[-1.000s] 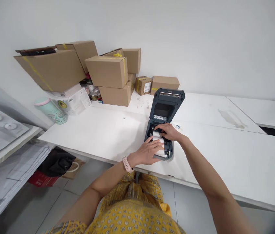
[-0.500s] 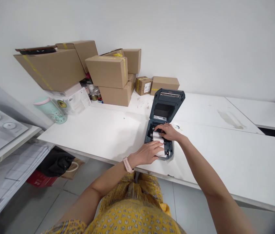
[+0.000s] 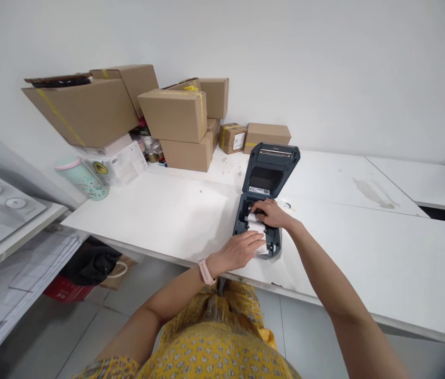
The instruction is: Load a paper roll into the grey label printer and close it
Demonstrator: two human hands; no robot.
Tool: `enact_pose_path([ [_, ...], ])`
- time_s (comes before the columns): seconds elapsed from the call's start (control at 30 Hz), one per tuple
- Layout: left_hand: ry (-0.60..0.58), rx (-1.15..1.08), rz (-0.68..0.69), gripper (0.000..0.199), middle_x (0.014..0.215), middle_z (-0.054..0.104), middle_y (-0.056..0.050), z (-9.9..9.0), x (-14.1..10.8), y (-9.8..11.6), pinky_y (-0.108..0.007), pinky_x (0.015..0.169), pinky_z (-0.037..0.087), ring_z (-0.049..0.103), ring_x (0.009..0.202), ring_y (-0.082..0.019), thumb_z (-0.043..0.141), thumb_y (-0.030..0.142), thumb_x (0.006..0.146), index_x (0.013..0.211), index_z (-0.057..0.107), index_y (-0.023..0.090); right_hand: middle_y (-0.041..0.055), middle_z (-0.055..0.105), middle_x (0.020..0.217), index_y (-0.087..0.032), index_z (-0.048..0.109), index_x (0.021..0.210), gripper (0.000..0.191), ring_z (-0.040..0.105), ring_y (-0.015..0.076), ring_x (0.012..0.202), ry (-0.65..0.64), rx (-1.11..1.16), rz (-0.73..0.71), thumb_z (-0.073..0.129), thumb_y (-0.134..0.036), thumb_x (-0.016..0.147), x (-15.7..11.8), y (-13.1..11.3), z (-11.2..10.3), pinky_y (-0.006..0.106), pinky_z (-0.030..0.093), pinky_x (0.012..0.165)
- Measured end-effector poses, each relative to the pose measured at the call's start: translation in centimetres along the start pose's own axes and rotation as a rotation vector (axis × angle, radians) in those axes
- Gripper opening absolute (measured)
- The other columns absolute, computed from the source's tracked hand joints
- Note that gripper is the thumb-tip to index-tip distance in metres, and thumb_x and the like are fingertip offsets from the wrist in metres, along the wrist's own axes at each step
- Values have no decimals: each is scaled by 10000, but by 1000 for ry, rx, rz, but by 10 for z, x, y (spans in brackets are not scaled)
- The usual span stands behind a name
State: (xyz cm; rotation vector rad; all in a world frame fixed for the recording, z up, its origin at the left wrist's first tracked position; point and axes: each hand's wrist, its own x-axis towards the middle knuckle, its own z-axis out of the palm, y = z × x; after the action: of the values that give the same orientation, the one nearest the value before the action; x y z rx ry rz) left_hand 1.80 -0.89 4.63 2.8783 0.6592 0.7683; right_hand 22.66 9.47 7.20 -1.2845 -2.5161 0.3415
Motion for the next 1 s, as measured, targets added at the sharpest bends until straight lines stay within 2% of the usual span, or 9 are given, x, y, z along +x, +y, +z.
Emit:
enact_pose_path([
  [0.13, 15, 28, 19, 372, 1371, 579, -141, 2, -3, -1, -399, 1143, 428, 475, 1357, -234, 596, 194, 906, 1266, 529, 128, 74, 698, 1086, -206, 648, 964, 288, 593, 263, 1011, 176, 121, 24, 480, -108, 751, -7, -3, 10, 459, 414, 974],
  [0.27, 102, 33, 10, 348, 1354, 602, -122, 9, -10, 1, -391, 1146, 428, 485, 1350, -204, 519, 155, 937, 1282, 554, 127, 83, 658, 1175, -226, 604, 1146, 373, 556, 274, 1102, 373, 214, 103, 449, -145, 817, -22, -6, 20, 477, 434, 987],
  [0.4, 204, -1, -42, 340, 1317, 635, -92, 17, -16, 4, -415, 1116, 455, 517, 1321, -187, 410, 139, 970, 1246, 605, 169, 80, 645, 1196, -250, 577, 1221, 394, 556, 280, 1112, 395, 244, 133, 447, -192, 854, -29, -8, 23, 497, 439, 989],
  [0.53, 235, -29, -54, 308, 1290, 653, -88, 17, -17, 6, -418, 1097, 462, 531, 1306, -186, 408, 164, 979, 1172, 648, 175, 80, 659, 1166, -249, 589, 1194, 344, 580, 271, 1081, 389, 240, 144, 454, -235, 877, -29, -13, 21, 476, 465, 964],
  [0.6, 250, -44, -57, 301, 1275, 663, -84, 16, -17, 6, -408, 1089, 464, 542, 1294, -182, 410, 163, 981, 1149, 659, 173, 87, 667, 1139, -244, 610, 1141, 288, 594, 263, 1070, 479, 240, 160, 456, -270, 899, -29, -18, 17, 459, 468, 968],
  [0.7, 284, -82, -56, 283, 1240, 684, -81, 15, -17, 6, -399, 1064, 478, 576, 1255, -182, 424, 176, 984, 1100, 682, 175, 113, 657, 1094, -218, 619, 1091, 261, 585, 258, 1065, 833, 187, 238, 438, -329, 940, -28, -22, 0, 455, 447, 991],
  [0.8, 322, -146, -58, 246, 1183, 712, -79, 16, -17, 5, -393, 1037, 490, 609, 1213, -178, 471, 208, 976, 1024, 712, 186, 130, 597, 1197, -206, 560, 1220, 352, 525, 271, 1143, 1119, 129, 296, 425, -402, 960, -18, -19, -34, 494, 406, 1024],
  [0.9, 357, -214, -86, 229, 1108, 742, -69, 20, -18, 3, -402, 1017, 497, 645, 1159, -183, 519, 263, 965, 924, 736, 203, 137, 450, 1434, -226, 428, 1398, 497, 397, 260, 1311, 1123, 216, 302, 422, -474, 968, 4, -11, -76, 482, 296, 1127],
  [1.0, 393, -258, -97, 244, 1055, 757, -66, 24, -18, 3, -406, 993, 508, 667, 1119, -188, 539, 299, 959, 856, 740, 207, 135, 312, 1559, -189, 314, 1488, 625, 293, 220, 1400, 984, 454, 372, 384, -538, 974, 31, -2, -110, 423, 197, 1181],
])
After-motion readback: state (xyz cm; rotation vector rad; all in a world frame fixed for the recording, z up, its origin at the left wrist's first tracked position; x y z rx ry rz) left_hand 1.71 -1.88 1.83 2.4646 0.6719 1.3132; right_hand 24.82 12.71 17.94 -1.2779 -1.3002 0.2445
